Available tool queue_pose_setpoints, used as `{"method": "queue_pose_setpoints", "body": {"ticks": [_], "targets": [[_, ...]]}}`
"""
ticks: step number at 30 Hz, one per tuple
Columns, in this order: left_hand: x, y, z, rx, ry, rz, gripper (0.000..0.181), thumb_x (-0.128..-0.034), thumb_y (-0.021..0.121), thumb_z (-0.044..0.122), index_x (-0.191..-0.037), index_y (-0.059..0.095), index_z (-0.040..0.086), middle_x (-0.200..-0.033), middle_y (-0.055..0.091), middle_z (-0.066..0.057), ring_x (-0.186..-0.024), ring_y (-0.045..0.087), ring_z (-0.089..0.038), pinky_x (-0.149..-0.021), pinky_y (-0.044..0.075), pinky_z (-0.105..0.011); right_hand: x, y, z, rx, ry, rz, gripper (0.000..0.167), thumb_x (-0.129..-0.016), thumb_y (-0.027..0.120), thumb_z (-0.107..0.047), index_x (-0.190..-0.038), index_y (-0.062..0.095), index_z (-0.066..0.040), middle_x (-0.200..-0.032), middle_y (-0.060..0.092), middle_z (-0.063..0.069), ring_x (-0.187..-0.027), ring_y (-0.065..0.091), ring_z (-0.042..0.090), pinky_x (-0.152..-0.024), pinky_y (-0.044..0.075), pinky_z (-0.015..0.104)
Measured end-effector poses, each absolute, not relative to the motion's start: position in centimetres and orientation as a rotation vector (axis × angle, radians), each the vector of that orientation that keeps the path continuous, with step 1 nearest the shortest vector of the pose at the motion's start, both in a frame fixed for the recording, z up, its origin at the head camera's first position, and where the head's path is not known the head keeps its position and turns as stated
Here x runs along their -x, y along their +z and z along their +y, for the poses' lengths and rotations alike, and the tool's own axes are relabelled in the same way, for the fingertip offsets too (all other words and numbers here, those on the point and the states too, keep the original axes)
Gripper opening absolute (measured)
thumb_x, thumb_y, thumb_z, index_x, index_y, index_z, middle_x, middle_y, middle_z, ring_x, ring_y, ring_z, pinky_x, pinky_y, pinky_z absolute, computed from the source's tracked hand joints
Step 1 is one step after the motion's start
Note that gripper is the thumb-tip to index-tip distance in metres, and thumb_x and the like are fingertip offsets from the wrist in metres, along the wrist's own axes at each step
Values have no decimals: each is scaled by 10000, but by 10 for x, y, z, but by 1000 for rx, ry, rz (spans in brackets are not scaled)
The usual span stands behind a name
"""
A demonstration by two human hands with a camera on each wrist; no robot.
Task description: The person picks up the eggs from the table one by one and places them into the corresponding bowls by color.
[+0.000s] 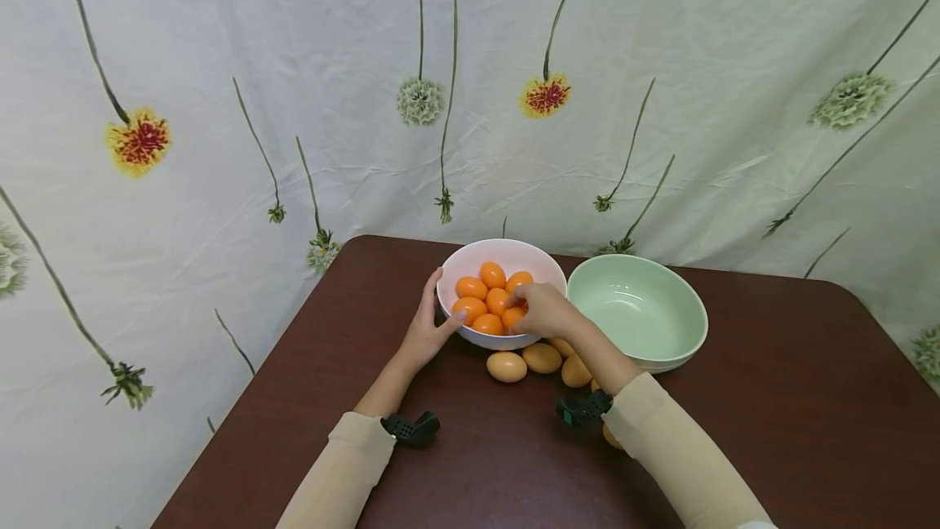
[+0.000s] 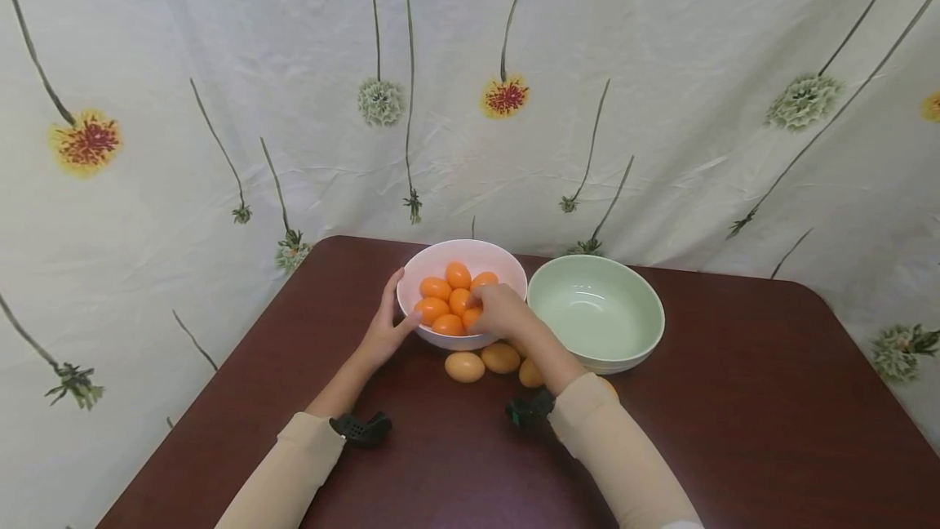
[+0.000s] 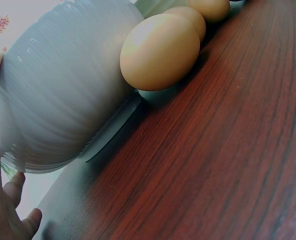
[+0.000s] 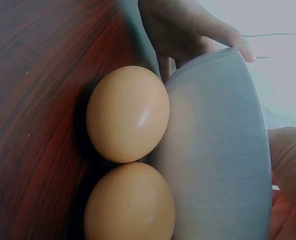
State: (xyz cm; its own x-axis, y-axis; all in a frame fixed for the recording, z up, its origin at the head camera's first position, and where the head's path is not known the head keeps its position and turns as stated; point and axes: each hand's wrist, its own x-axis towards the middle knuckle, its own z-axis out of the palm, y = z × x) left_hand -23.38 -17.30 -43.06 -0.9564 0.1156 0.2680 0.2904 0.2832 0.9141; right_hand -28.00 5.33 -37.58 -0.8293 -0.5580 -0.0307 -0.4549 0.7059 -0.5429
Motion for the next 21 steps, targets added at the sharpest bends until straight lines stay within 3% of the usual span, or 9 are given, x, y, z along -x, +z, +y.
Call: {"method": "queue_pose_setpoints", "body": {"ticks": [9, 21], "targets": [[234, -431, -174, 391, -1758, -2395, 810, -928, 590, 130, -1546, 81, 9, -1597, 113, -211, -1457, 146, -340, -1171, 117, -471, 282, -373, 50, 835, -706, 2730, 304, -740, 777, -62, -1032, 713, -11, -953, 688, 65, -912, 566, 229, -898, 472, 372], [232, -429, -173, 387, -1758, -2399, 804, -937, 585, 136, -1545, 76, 4, -1598, 107, -212, -1459, 140, -343, -1170, 116, -474, 282, -375, 49, 800, -724, 2732, 289, -735, 793, -74, -1001, 699, -10, -882, 652, 54, -836, 547, 212, -811, 484, 347]]}}
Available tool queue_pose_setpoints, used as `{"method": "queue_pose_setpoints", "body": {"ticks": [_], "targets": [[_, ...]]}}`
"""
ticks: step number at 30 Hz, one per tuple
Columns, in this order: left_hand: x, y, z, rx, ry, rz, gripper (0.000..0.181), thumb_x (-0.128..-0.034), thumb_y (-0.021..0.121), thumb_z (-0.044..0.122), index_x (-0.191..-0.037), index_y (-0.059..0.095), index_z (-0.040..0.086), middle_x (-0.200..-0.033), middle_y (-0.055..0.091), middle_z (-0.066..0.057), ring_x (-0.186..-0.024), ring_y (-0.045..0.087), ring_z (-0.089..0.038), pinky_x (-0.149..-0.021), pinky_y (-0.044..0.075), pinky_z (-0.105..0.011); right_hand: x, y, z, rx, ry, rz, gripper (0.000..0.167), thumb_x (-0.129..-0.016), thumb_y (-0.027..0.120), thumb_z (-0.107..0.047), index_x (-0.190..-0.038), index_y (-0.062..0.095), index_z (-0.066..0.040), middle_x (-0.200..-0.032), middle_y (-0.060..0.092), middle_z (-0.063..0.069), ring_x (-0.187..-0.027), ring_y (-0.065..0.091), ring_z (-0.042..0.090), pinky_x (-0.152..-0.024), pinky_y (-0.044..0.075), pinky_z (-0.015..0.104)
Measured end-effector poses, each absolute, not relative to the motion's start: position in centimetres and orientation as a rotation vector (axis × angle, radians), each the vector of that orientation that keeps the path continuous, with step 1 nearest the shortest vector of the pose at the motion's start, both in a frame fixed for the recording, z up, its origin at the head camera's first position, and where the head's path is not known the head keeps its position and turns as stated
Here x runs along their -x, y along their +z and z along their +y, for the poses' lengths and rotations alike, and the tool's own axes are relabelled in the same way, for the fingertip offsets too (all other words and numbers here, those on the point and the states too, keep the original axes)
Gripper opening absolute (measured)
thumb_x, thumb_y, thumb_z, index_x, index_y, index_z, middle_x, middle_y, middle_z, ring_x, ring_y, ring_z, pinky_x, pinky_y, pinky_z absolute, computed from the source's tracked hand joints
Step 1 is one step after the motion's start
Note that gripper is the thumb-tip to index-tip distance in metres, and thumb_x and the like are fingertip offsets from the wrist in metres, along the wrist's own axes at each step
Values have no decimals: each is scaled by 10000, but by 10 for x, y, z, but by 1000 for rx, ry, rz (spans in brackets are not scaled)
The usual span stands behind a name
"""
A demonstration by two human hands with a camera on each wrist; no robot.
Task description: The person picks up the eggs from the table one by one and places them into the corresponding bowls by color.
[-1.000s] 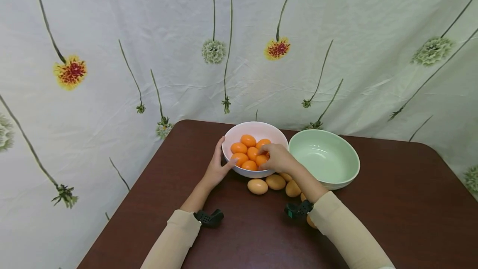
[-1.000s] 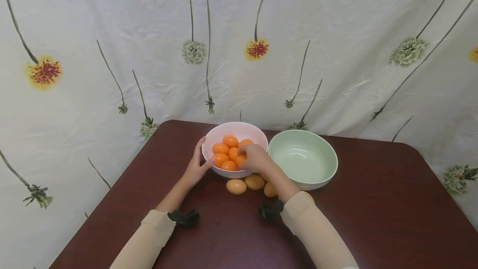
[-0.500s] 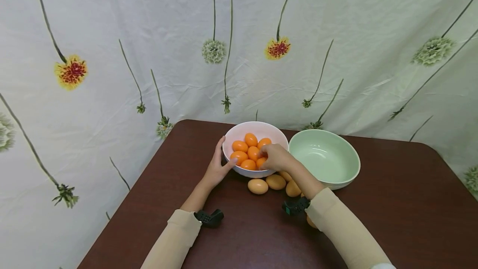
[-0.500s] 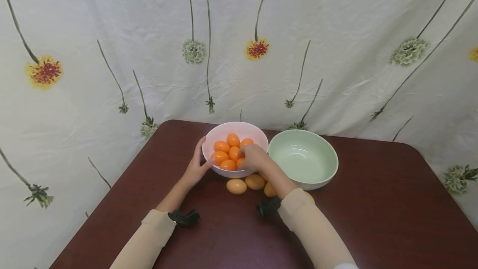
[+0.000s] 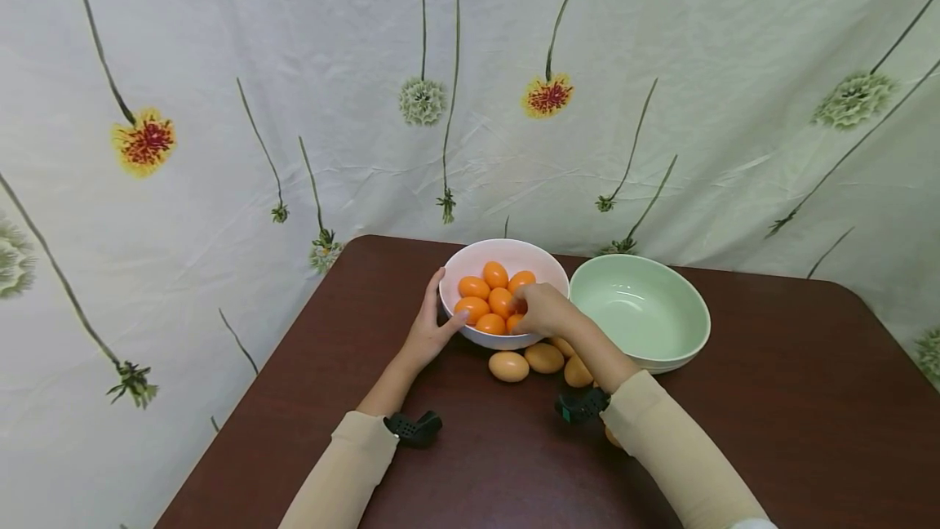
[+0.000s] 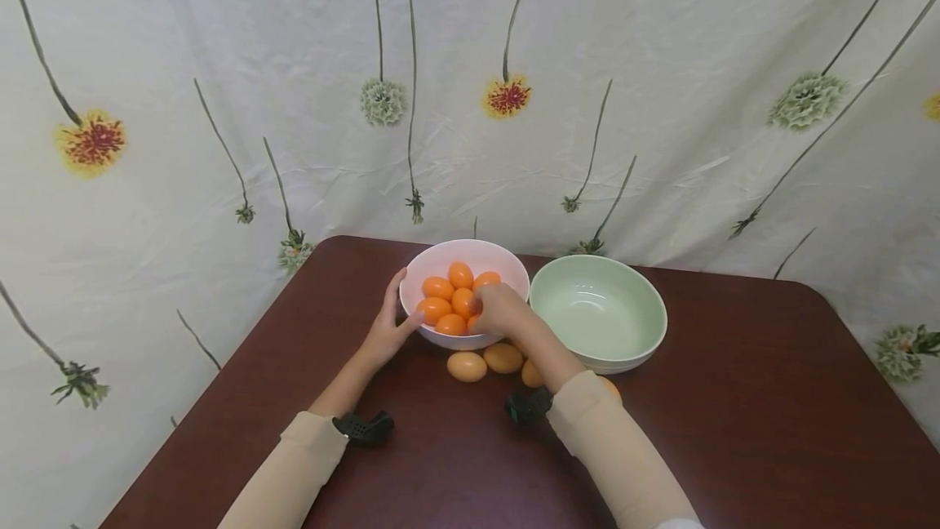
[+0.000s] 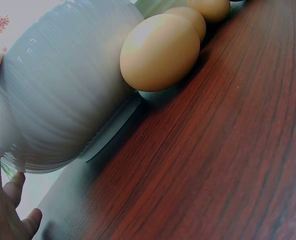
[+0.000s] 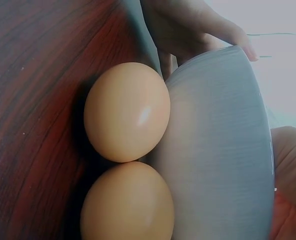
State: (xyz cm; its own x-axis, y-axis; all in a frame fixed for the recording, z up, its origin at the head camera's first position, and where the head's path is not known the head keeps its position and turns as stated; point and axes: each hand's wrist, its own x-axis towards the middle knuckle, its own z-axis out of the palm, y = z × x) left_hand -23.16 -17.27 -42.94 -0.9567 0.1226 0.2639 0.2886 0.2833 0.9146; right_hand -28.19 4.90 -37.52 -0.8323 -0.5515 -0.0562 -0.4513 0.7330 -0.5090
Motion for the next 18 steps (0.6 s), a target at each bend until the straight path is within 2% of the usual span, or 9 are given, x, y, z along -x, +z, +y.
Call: {"method": "queue_pose_setpoints", "body": {"ticks": [11, 18], "targets": [[232, -429, -172, 381, -1760, -2404, 803, -940, 585, 143, -1547, 77, 11, -1600, 106, -207, -1460, 139, -337, -1170, 113, -476, 278, -377, 51, 762, -804, 2741, 314, -750, 794, -84, -1045, 703, -27, -949, 652, 58, -892, 546, 222, -841, 485, 358], [232, -429, -173, 371, -1746, -2415, 806, -939, 587, 152, -1548, 77, 17, -1600, 109, -204, -1459, 143, -337, -1170, 115, -478, 275, -377, 55, 788, -924, 2727, 318, -757, 798, -90, -1052, 704, -17, -1013, 671, 84, -969, 571, 243, -909, 488, 392]]}}
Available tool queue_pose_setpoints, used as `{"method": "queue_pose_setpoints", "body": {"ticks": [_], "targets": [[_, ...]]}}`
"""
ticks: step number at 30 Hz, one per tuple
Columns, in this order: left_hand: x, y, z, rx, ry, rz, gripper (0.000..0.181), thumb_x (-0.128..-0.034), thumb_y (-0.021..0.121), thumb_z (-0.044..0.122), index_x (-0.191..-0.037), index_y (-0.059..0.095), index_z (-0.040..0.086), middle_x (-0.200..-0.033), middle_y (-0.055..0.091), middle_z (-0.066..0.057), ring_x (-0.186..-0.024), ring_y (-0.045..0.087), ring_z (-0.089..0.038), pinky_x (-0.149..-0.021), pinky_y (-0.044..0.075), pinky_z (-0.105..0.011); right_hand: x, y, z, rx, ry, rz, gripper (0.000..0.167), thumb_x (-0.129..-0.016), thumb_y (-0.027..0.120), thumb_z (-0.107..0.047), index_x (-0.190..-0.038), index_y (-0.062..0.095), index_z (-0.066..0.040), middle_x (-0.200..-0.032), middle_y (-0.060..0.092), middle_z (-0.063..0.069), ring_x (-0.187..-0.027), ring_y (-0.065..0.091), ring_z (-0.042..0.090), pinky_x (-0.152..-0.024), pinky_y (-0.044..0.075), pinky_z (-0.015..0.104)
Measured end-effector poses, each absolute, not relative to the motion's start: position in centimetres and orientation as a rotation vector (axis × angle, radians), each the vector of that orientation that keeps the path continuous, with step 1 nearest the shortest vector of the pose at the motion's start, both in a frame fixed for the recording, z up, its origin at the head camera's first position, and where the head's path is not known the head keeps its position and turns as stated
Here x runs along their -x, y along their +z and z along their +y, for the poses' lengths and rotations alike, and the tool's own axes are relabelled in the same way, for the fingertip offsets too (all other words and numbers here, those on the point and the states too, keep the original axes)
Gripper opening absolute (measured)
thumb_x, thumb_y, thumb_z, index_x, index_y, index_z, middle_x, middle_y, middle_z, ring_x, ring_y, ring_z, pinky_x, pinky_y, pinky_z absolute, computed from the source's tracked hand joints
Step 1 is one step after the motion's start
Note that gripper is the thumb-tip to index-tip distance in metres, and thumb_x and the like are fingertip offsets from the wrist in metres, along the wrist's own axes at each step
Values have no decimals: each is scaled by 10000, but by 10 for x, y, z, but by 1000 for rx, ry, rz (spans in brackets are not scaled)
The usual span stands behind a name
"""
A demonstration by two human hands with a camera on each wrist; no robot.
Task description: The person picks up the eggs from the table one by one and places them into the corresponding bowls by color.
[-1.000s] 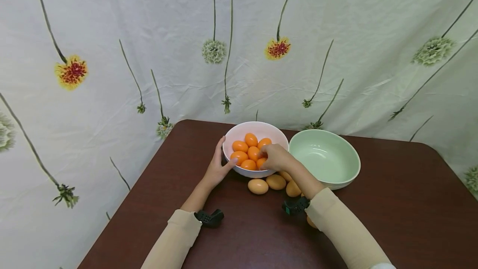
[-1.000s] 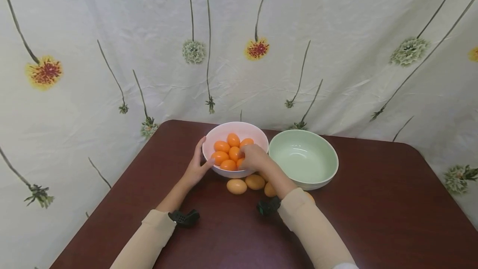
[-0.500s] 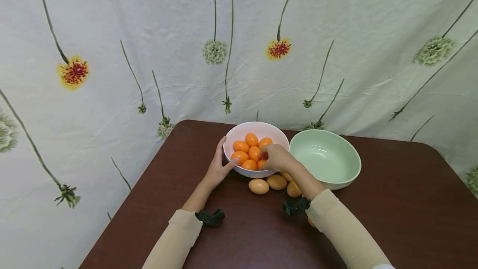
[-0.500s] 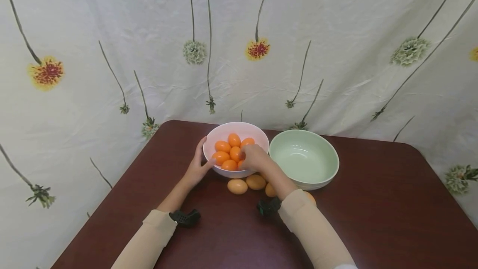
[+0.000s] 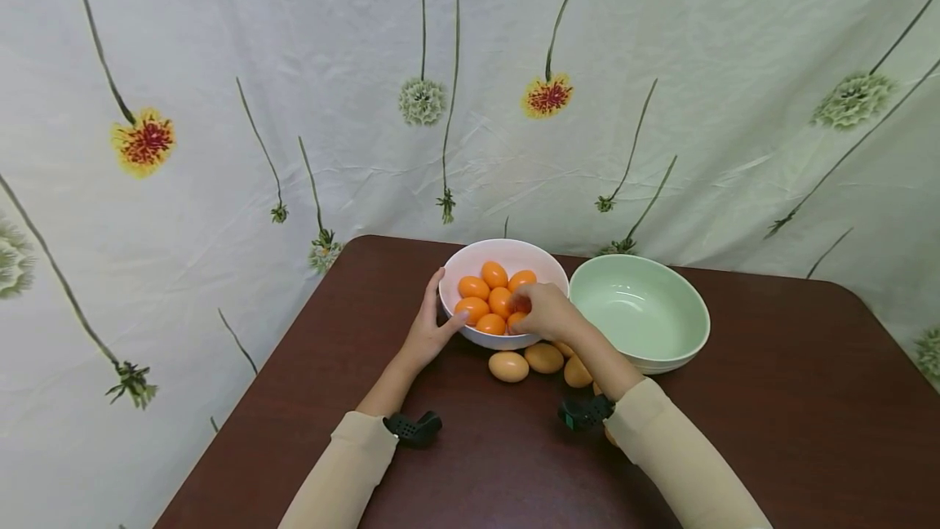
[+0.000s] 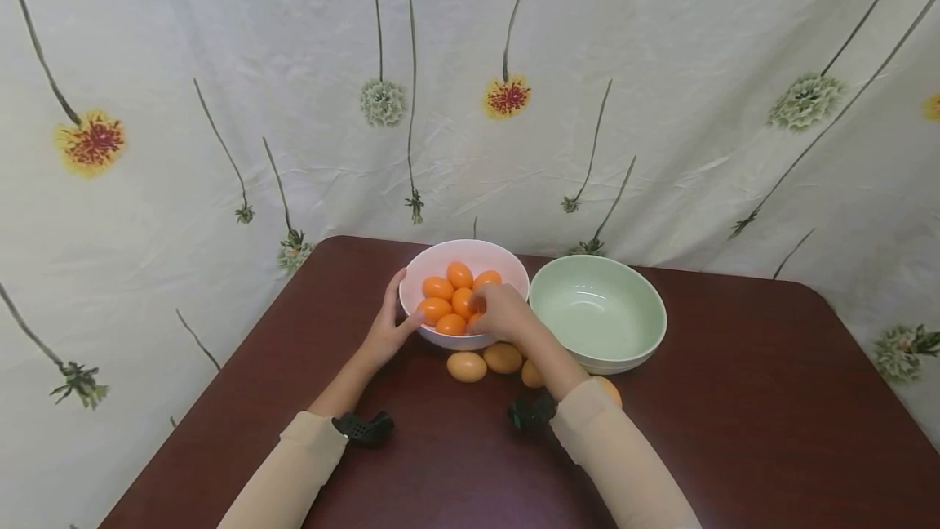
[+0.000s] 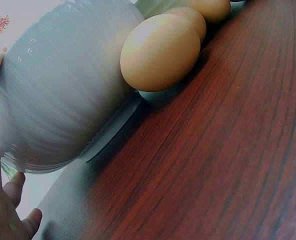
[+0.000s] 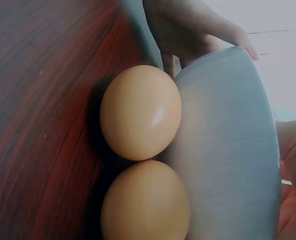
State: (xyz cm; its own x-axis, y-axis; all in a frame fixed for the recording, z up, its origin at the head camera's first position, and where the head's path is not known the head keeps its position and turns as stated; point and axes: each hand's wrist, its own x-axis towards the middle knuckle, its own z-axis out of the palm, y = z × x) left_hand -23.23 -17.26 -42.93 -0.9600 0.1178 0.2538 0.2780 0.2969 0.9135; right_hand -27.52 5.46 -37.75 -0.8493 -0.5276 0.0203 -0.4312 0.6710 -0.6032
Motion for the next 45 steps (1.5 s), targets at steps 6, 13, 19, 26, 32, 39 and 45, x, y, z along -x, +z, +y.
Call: {"method": "queue_pose_setpoints", "body": {"ticks": [6, 13, 19, 26, 32, 39, 45], "targets": [[233, -429, -172, 377, -1747, -2399, 805, -934, 591, 148, -1547, 87, 15, -1598, 115, -208, -1455, 150, -347, -1169, 113, -485, 276, -379, 61, 807, -1136, 2651, 326, -790, 784, -111, -1082, 694, 1, -1064, 674, 107, -1005, 600, 262, -913, 499, 395], [234, -429, -174, 384, -1755, -2378, 809, -922, 598, 149, -1543, 98, 6, -1593, 125, -217, -1452, 153, -354, -1170, 104, -491, 278, -381, 71, 742, -1600, 2422, 333, -848, 730, -80, -1119, 653, 98, -1096, 656, 230, -999, 631, 285, -849, 538, 340], [233, -428, -173, 388, -1748, -2375, 803, -926, 596, 131, -1541, 98, -2, -1589, 130, -225, -1449, 158, -357, -1171, 105, -484, 277, -382, 77, 653, -1808, 2250, 359, -885, 681, -53, -1188, 607, 123, -1190, 603, 296, -1039, 625, 244, -847, 530, 265], [232, -427, -174, 369, -1748, -2383, 810, -922, 602, 134, -1544, 98, 11, -1589, 130, -224, -1450, 152, -355, -1171, 97, -489, 275, -379, 85, 543, -1914, 2099, 425, -885, 702, -76, -1246, 574, 109, -1281, 559, 289, -1041, 628, 207, -910, 509, 304], [234, -429, -175, 374, -1764, -2382, 816, -925, 606, 134, -1547, 89, 26, -1595, 113, -214, -1456, 139, -341, -1172, 97, -480, 276, -379, 98, 604, -1946, 2164, 374, -884, 690, -37, -1204, 589, 128, -1215, 592, 306, -953, 658, 144, -866, 523, 271], [236, -430, -175, 370, -1762, -2380, 815, -923, 612, 131, -1544, 97, 19, -1593, 114, -221, -1453, 143, -350, -1171, 100, -485, 273, -375, 114, 587, -1886, 2290, 389, -892, 694, -81, -1212, 597, 118, -1188, 627, 261, -946, 641, 84, -857, 513, 245], [236, -431, -174, 375, -1753, -2388, 816, -926, 611, 136, -1544, 92, 13, -1591, 113, -227, -1451, 147, -354, -1171, 105, -484, 271, -376, 134, 549, -1891, 2316, 411, -903, 688, -99, -1230, 580, 125, -1226, 601, 283, -966, 638, 68, -869, 511, 242]]}}
